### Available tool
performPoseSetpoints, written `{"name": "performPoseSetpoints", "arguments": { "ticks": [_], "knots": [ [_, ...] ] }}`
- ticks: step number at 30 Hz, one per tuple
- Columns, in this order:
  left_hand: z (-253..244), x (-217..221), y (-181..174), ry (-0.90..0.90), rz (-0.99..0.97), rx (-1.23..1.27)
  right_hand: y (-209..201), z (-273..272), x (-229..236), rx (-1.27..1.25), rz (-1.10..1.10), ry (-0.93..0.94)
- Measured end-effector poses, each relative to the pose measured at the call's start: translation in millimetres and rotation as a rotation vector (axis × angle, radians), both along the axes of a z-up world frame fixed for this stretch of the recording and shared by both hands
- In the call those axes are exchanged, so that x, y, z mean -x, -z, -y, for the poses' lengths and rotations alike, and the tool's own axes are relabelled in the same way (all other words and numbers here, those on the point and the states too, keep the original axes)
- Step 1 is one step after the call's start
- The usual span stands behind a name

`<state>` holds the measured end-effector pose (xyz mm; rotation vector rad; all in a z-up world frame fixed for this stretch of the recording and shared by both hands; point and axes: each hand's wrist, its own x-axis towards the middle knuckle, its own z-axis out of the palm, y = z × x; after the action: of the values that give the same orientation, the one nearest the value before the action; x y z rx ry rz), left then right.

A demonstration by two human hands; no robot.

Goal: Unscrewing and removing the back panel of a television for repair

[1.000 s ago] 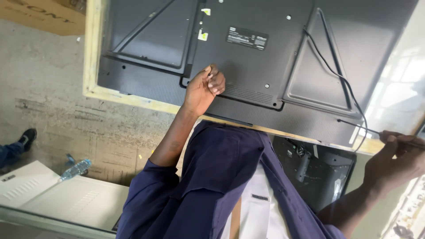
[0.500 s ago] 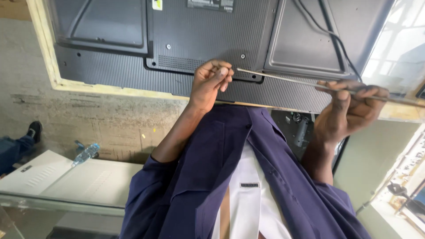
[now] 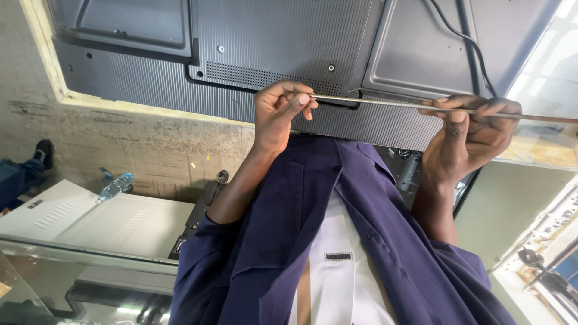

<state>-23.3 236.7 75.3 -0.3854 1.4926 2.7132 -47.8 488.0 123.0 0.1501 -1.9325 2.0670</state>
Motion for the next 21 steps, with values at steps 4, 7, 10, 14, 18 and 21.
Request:
{"name": "performPoseSetpoints", "arguments": {
  "ticks": [4,7,10,14,18,21],
  "knots": [
    [0.6,0.6,3.7,-0.017,0.012,0.060,6.0,-2.7,6.4,0.007,-0.006,0.014],
    [-3.6,4.4,9.2,-0.026,0.023,0.068,10.8,-8.1,11.0,0.002,0.011,0.025],
    [-12.8,8.7,18.5,-0.064,0.078,-0.090,6.6,-6.9,18.6,0.024,0.078,-0.012],
    [-17.9,26.1,13.7,0.036,0.052,-0.191,1.1,-11.1,38.8,-0.054,0.043,0.021],
    [-22.0,29.4,27.4,0.120,-0.085,0.309,-1.2,-37.2,65.1,-0.185,-0.137,0.024],
    [-19.3,32.4,29.3,0.175,-0.209,0.804,-35.4,-19.7,79.8,-0.410,-0.156,0.052]
  ]
}}
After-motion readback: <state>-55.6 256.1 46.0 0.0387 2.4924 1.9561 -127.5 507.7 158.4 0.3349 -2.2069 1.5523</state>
